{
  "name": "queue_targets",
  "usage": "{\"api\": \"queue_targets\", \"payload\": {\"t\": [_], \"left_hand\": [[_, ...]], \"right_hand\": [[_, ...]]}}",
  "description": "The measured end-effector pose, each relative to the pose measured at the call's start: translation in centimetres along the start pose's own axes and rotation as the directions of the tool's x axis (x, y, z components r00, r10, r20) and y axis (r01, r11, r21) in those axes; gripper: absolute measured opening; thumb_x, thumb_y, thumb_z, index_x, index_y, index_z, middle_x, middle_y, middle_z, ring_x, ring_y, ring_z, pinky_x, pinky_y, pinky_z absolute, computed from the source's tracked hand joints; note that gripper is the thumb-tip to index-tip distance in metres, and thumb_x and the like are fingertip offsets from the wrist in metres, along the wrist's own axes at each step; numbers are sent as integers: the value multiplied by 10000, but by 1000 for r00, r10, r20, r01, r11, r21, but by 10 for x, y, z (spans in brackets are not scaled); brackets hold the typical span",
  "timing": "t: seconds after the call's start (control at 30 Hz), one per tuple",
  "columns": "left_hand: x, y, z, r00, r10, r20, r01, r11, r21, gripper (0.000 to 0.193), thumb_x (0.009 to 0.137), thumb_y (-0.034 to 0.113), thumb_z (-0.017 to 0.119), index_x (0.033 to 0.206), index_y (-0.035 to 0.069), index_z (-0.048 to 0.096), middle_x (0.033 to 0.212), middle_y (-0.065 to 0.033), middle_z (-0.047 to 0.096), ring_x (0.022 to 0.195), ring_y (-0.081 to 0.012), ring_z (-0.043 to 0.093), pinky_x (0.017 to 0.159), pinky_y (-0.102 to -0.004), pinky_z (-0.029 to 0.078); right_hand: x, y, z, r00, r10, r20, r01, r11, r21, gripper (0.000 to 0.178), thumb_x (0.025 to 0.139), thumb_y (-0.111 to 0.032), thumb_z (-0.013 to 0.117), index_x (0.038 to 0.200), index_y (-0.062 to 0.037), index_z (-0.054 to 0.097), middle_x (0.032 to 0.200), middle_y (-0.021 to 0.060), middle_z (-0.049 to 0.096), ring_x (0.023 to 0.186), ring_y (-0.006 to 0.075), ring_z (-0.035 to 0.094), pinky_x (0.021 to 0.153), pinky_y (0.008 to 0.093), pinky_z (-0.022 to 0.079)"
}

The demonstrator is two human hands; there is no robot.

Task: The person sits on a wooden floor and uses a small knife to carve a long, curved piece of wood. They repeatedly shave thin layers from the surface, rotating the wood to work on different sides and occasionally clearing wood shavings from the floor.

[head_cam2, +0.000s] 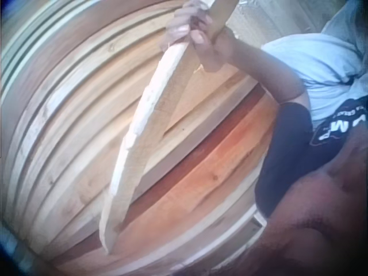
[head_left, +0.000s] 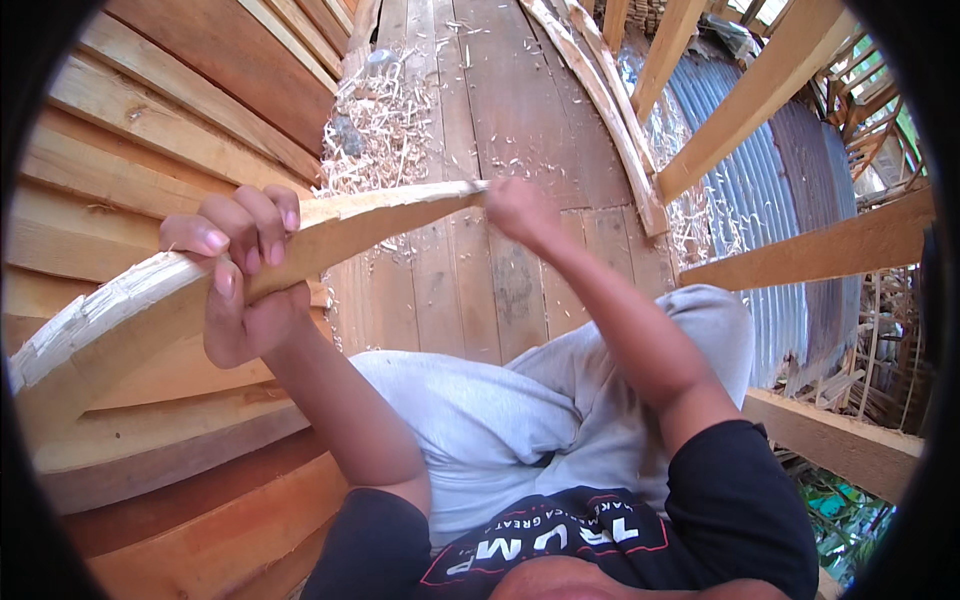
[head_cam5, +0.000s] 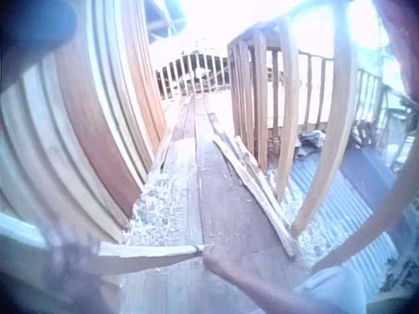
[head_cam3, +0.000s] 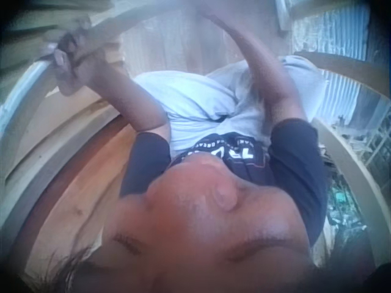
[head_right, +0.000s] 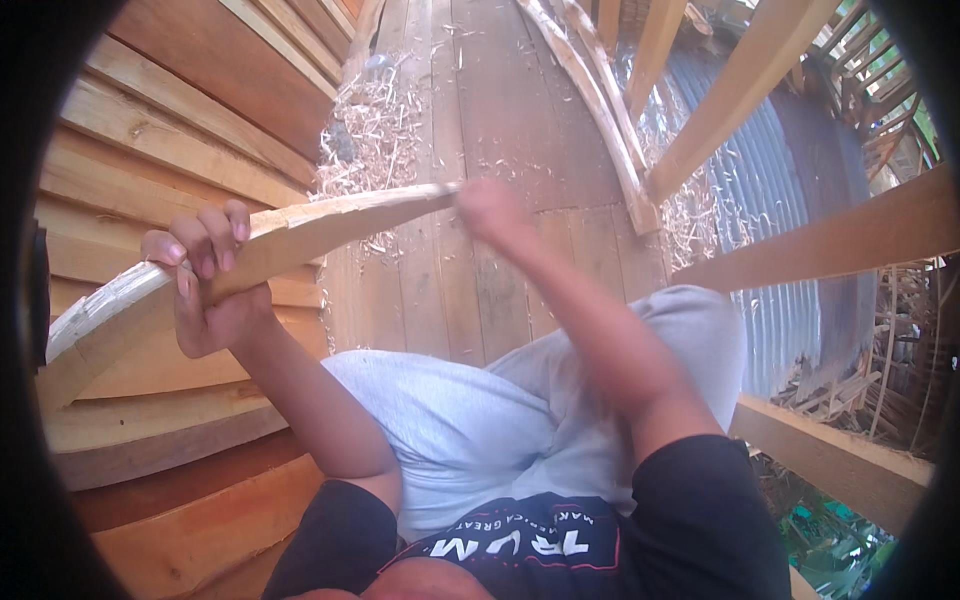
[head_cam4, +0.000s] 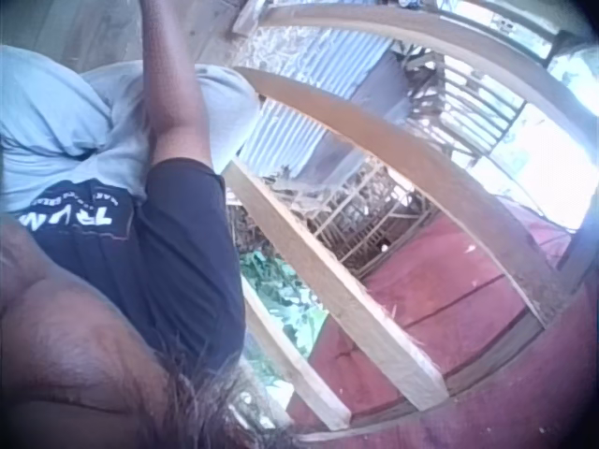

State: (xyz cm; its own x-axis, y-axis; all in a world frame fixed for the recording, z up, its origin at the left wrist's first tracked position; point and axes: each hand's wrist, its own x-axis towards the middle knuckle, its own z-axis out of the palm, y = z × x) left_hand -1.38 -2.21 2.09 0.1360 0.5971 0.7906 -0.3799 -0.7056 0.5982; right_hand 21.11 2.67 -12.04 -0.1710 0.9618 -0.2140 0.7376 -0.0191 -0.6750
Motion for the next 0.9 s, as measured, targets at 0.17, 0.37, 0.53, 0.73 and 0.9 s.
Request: {"api": "queue_targets", "payload": {"t": [0.17,0.37,0.53,0.73,0.9], "left_hand": [[7,-4,-6,991,49,128,-41,997,-59,181,854,141,513,1023,103,460,730,-15,405,674,-139,431,712,-350,382],[7,-3,-9,992,60,112,-58,998,-21,186,857,150,522,1027,106,460,727,-9,408,675,-135,438,709,-341,381],[4,-4,-4,999,5,46,-5,1000,0,200,819,169,550,1012,166,497,717,29,394,652,-110,410,713,-322,352],[8,-5,3,999,-2,35,3,1000,-27,178,833,213,548,990,155,486,742,15,454,666,-117,437,696,-317,349],[-1,-5,-13,988,68,140,-65,998,-26,190,867,225,541,999,120,454,798,-38,516,695,-150,490,694,-342,380]], "right_hand": [[35,66,17,985,163,50,-163,987,-5,339,890,-197,428,942,70,629,862,263,660,843,372,659,693,462,513],[26,26,6,863,376,337,-475,831,289,438,885,-254,369,957,103,612,849,315,640,851,419,641,705,439,500],[10,20,2,994,109,10,-110,992,69,474,892,-273,349,978,111,613,961,331,614,955,460,597,832,464,468],[31,64,14,997,82,0,-82,995,-51,471,901,-270,330,941,91,629,1018,342,592,1007,462,578,912,466,444],[-25,-57,-22,999,-5,-52,8,998,58,496,917,-279,326,790,88,635,855,325,612,864,478,601,845,494,463]]}}
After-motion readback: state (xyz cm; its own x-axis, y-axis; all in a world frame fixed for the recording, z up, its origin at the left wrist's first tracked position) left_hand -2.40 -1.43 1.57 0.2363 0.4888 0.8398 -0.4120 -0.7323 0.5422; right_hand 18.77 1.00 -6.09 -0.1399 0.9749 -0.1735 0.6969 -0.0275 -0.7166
